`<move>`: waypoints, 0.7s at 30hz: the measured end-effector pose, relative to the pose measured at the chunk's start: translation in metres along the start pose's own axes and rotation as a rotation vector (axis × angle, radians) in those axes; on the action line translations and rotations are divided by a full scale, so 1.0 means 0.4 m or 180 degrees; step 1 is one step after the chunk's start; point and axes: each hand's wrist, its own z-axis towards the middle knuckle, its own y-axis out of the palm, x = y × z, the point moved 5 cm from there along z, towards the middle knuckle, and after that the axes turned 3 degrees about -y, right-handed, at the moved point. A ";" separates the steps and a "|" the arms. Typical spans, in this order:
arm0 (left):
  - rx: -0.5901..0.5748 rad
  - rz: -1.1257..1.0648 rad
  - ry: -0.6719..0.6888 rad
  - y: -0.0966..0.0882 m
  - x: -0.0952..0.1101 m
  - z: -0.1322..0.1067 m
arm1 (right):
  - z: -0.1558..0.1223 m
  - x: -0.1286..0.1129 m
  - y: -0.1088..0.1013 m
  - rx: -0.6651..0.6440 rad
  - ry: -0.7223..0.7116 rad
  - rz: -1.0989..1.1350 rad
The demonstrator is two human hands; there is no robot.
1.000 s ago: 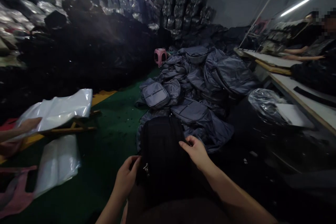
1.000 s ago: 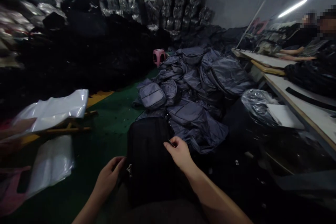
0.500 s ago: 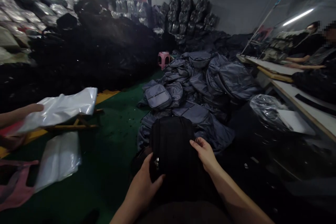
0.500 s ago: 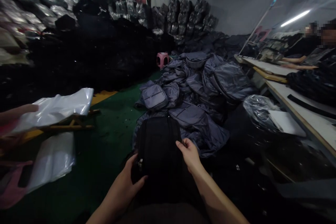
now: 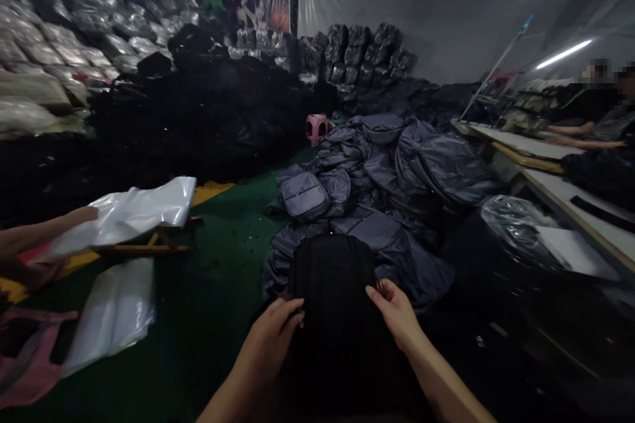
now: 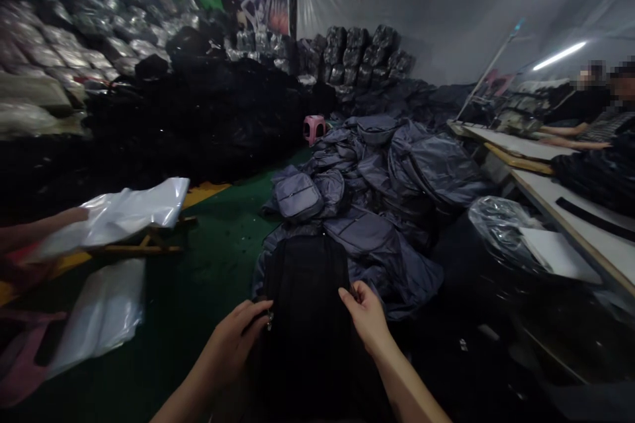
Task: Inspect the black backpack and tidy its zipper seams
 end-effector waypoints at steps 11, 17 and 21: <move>0.0189 -0.0571 -0.0744 -0.051 -0.018 0.450 | -0.018 -0.025 0.000 -0.0427 -0.0240 -0.0371; 0.0643 -0.0692 -0.1454 -0.047 -0.152 0.445 | -0.032 0.000 -0.006 -0.0178 0.0020 -0.0179; 0.0405 -0.0804 -0.1845 -0.040 -0.202 0.251 | -0.087 0.010 -0.007 0.0016 0.0103 -0.0397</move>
